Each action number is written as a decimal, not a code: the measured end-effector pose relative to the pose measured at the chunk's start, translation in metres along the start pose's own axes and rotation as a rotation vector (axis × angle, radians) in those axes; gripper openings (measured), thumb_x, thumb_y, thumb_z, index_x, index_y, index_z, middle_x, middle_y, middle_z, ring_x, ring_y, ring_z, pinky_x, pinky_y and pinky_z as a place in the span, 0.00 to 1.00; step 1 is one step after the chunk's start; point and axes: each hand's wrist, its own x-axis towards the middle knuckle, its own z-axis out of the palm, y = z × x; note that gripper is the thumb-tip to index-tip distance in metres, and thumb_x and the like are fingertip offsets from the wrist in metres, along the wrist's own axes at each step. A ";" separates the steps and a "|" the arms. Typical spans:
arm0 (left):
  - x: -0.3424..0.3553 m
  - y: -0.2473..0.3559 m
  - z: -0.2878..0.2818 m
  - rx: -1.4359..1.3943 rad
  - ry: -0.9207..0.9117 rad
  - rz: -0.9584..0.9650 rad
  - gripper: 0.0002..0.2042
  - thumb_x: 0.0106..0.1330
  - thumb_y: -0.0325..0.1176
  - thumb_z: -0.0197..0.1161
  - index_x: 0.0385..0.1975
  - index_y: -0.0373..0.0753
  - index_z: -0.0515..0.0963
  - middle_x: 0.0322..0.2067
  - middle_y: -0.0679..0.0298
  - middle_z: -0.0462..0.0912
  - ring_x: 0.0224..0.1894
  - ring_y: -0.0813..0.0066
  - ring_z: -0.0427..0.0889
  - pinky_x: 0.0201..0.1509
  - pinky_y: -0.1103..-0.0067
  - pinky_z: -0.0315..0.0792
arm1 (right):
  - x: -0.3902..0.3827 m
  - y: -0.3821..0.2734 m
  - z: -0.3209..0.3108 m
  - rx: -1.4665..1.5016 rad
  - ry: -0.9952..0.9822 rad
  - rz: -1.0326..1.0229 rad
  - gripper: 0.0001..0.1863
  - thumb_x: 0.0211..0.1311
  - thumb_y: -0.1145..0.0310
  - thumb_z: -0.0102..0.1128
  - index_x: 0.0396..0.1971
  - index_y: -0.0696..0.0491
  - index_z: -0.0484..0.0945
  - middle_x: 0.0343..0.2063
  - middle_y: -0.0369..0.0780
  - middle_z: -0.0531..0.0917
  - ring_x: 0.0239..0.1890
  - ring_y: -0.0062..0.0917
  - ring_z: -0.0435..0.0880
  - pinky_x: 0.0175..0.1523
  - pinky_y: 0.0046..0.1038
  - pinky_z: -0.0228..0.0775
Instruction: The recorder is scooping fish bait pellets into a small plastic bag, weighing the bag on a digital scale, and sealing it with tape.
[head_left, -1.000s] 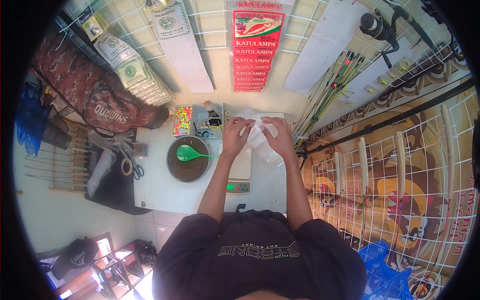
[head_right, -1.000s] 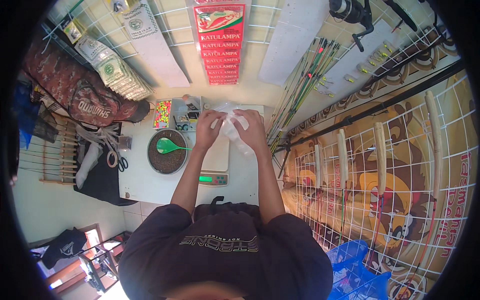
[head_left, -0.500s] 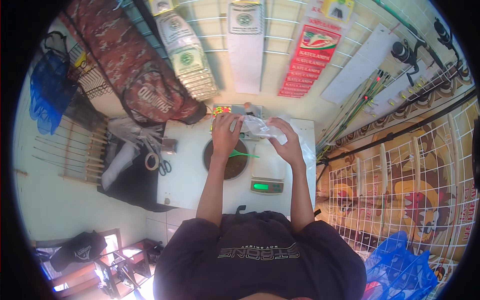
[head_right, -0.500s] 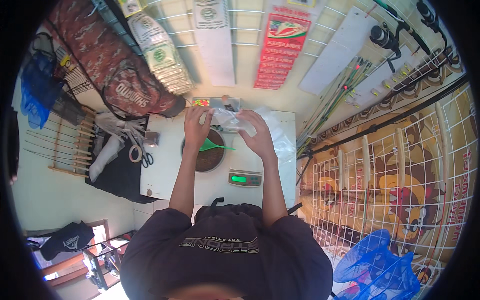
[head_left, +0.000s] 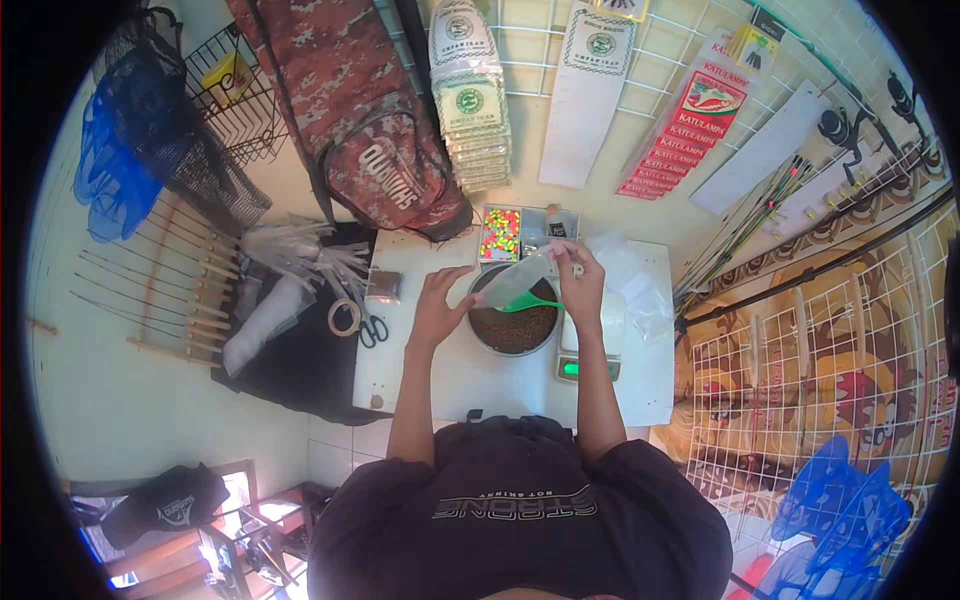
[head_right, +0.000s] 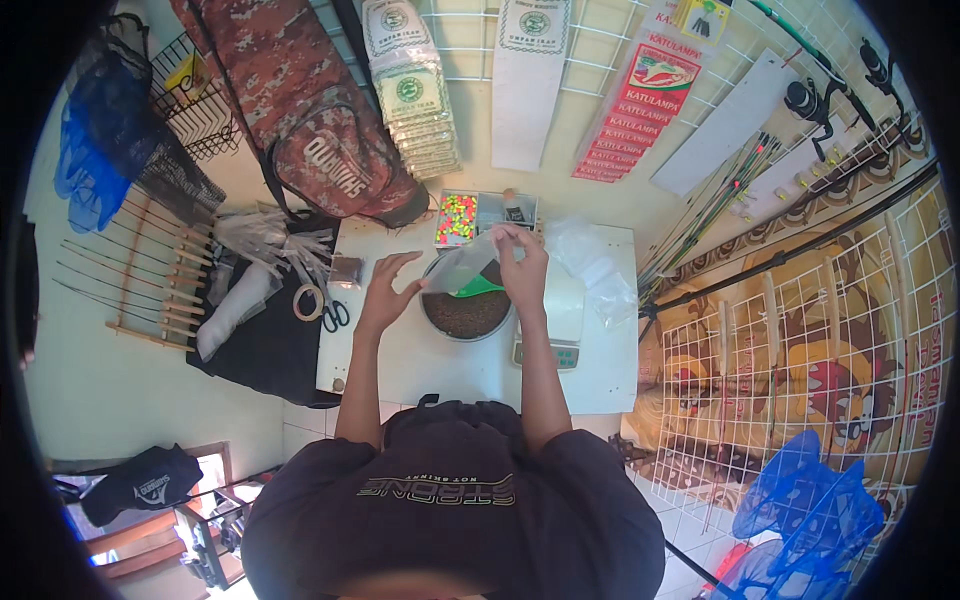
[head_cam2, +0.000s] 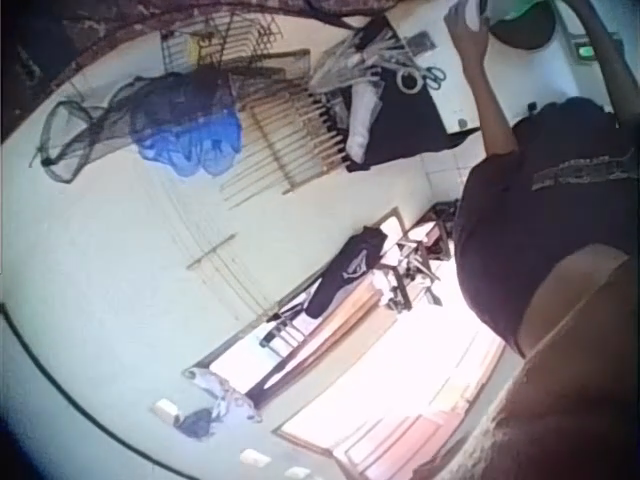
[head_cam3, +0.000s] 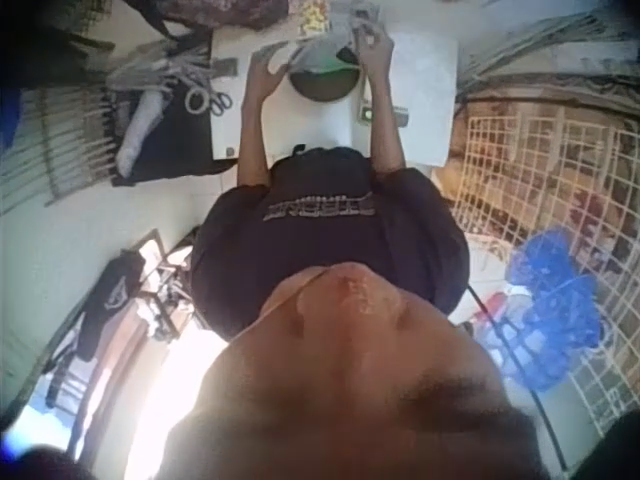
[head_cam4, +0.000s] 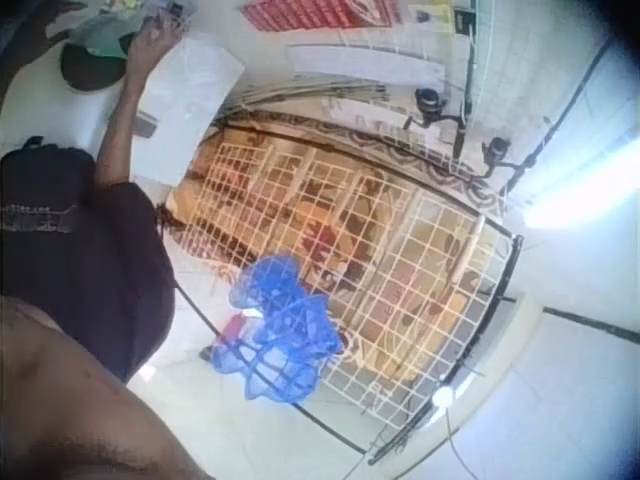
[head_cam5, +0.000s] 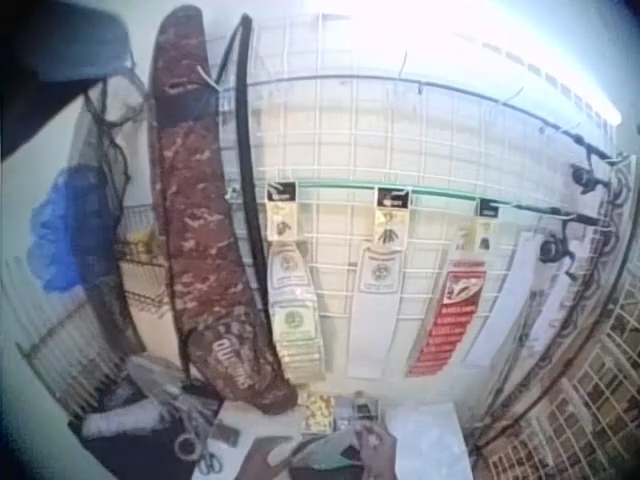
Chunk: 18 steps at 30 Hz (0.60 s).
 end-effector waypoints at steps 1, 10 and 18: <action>-0.003 -0.006 0.001 -0.038 -0.056 -0.055 0.18 0.52 0.35 0.67 0.44 0.43 0.76 0.48 0.62 0.73 0.52 0.60 0.68 0.57 0.70 0.64 | 0.000 0.002 0.005 0.021 -0.015 0.010 0.07 0.59 0.71 0.56 0.34 0.57 0.80 0.32 0.40 0.82 0.34 0.21 0.78 0.43 0.24 0.68; -0.002 -0.044 0.005 -0.028 -0.017 -0.020 0.07 0.61 0.32 0.60 0.36 0.39 0.76 0.36 0.62 0.81 0.42 0.64 0.76 0.47 0.72 0.68 | 0.019 0.019 0.034 0.090 0.132 0.093 0.13 0.59 0.66 0.57 0.37 0.60 0.79 0.28 0.40 0.83 0.31 0.21 0.79 0.38 0.24 0.70; 0.023 -0.014 0.000 -0.471 0.151 -0.229 0.09 0.61 0.26 0.57 0.41 0.37 0.72 0.25 0.64 0.78 0.19 0.84 0.74 0.24 0.85 0.67 | -0.007 0.008 0.047 -0.195 0.236 -0.230 0.20 0.45 0.64 0.67 0.41 0.53 0.76 0.42 0.44 0.77 0.59 0.42 0.59 0.61 0.42 0.49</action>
